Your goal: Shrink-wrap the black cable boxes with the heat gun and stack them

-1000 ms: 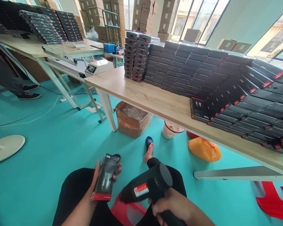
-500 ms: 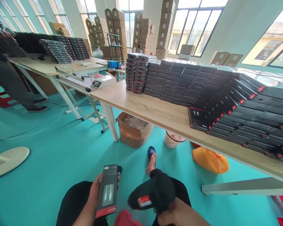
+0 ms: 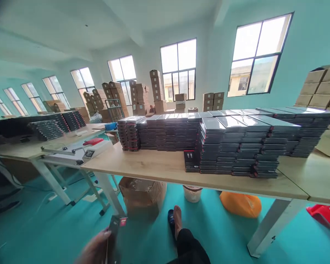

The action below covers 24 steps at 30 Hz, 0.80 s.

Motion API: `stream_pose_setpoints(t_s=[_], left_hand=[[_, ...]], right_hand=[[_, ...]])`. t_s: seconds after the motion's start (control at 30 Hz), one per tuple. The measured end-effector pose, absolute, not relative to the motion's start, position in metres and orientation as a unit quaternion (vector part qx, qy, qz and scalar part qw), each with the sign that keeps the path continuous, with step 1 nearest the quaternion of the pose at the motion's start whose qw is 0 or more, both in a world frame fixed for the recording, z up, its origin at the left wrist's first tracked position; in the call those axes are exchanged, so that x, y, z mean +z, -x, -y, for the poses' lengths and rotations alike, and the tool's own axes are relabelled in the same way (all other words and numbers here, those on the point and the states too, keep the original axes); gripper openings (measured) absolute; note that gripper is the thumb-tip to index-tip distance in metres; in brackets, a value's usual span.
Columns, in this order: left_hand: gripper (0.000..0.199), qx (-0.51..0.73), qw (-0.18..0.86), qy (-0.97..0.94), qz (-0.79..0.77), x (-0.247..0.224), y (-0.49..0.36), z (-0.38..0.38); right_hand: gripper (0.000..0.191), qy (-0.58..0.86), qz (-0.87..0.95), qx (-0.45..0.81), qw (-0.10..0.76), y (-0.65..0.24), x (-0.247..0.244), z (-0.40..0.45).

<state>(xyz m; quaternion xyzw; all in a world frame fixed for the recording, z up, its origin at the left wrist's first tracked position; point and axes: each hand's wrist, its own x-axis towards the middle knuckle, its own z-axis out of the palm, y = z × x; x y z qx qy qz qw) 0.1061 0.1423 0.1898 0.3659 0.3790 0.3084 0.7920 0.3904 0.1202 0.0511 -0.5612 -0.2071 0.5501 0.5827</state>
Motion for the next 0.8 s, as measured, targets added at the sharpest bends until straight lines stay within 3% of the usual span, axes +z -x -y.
stream_pose_setpoints(t_s=[0.1, 0.17, 0.23, 0.3, 0.43, 0.6, 0.7, 0.8], left_hand=[[0.036, 0.295, 0.640, -0.618, -0.348, 0.278, -0.145, -0.155], [0.028, 0.291, 0.420, -0.814, -0.278, 0.328, -0.181, -0.170], [0.026, 0.352, 0.194, -0.889, -0.221, 0.358, -0.225, -0.188], [0.032, 0.422, 0.095, -0.886, -0.170, 0.363, -0.273, -0.209], [0.043, 0.493, 0.147, -0.842, -0.160, 0.311, -0.365, -0.257], [0.072, 0.275, 0.344, -0.887, -0.140, 0.229, -0.426, -0.291], [0.088, 0.215, 0.421, -0.871, -0.133, 0.215, -0.432, -0.292], [0.091, 0.218, 0.425, -0.865, -0.156, 0.219, -0.435, -0.284]], right_hand=[[0.030, 0.563, 0.199, 0.536, 0.597, -0.400, 0.028, -0.155], [0.029, 0.572, 0.194, 0.524, 0.600, -0.407, 0.011, -0.172], [0.029, 0.585, 0.193, 0.511, 0.599, -0.414, -0.004, -0.184], [0.028, 0.599, 0.194, 0.496, 0.598, -0.418, -0.016, -0.193], [0.024, 0.621, 0.203, 0.467, 0.596, -0.423, -0.032, -0.202], [0.030, 0.627, 0.204, 0.452, 0.601, -0.429, -0.039, -0.201], [0.030, 0.612, 0.198, 0.458, 0.613, -0.426, -0.034, -0.202], [0.028, 0.592, 0.193, 0.469, 0.627, -0.421, -0.027, -0.196]])
